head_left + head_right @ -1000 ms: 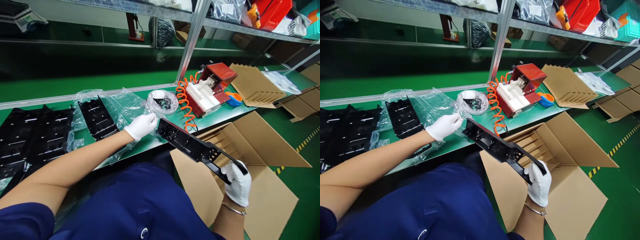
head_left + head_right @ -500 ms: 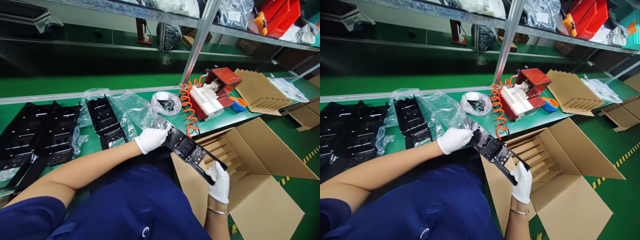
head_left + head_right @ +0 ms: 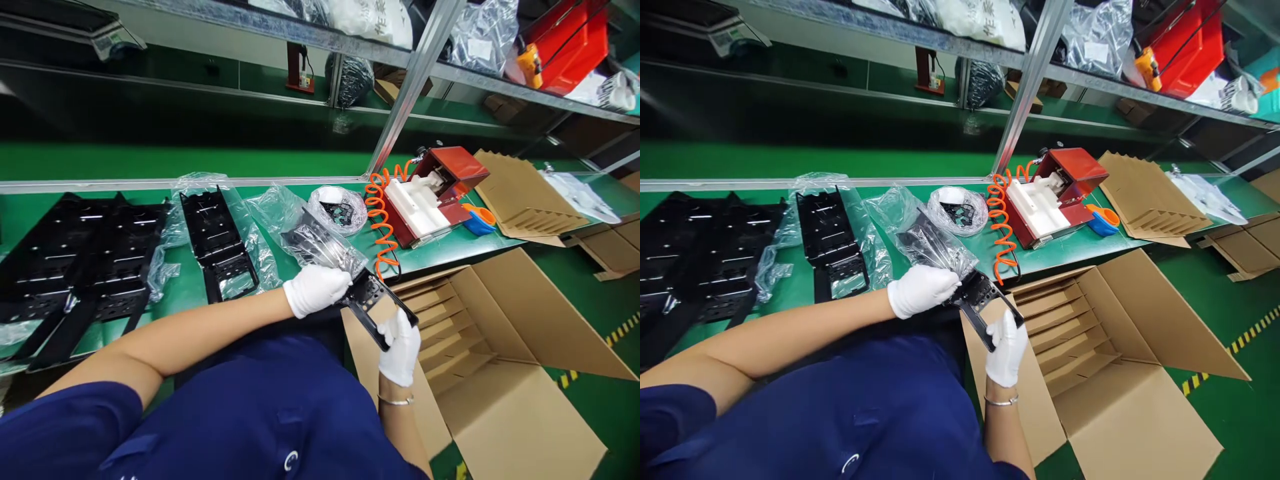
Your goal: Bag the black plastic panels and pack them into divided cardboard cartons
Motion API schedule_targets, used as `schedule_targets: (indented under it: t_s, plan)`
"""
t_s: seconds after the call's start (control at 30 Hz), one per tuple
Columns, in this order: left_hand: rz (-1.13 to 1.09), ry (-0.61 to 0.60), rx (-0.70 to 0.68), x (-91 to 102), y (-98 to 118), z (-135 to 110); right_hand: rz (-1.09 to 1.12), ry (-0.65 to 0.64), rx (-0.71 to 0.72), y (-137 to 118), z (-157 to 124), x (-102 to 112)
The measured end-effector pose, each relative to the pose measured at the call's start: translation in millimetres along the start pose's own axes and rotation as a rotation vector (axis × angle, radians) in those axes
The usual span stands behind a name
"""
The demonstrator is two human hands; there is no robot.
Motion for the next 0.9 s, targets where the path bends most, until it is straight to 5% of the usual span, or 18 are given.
schedule_targets:
  t_s: [0.2,0.37,0.47,0.53,0.6,0.67,0.77,0.9]
  plan:
    - [-0.089,-0.095,-0.146,-2.0,39.2,-11.8,0.121,-0.177,-0.09,33.2,4.5,-67.7]
    - [-0.058,-0.107,-0.035,7.2,33.2,-15.8,0.076,-0.489,-0.134,56.0,16.5,-107.5]
    - [-0.07,-0.09,-0.028,4.8,17.5,-23.4,-0.074,-0.748,-0.116,46.7,32.2,-95.2]
    - [-0.112,-0.113,-0.047,-4.0,9.3,-31.5,-0.195,-0.67,-0.087,34.6,53.2,-71.7]
    - [-0.158,-0.133,-0.058,-16.5,4.4,-39.3,-0.254,-0.458,-0.018,21.3,77.4,-51.9]
    - [-0.187,-0.148,-0.052,-30.0,1.9,-44.3,-0.285,-0.398,0.062,13.2,95.4,-53.4]
    - [-0.178,-0.179,-0.033,-46.9,-0.8,-46.6,-0.429,-0.699,0.053,22.7,103.6,-97.8]
    - [-0.1,-0.197,0.029,-57.1,-9.5,-47.2,-0.516,-1.117,-0.191,56.1,87.6,-162.3]
Point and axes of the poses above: each hand's wrist, its own z-axis towards the middle knuckle, its own x-axis out of the back of the hand, y = z × x, the point moved 3 cm from there along z, towards the middle knuckle, and after that the axes turned 8 degrees about x, right-handed, at the moved point
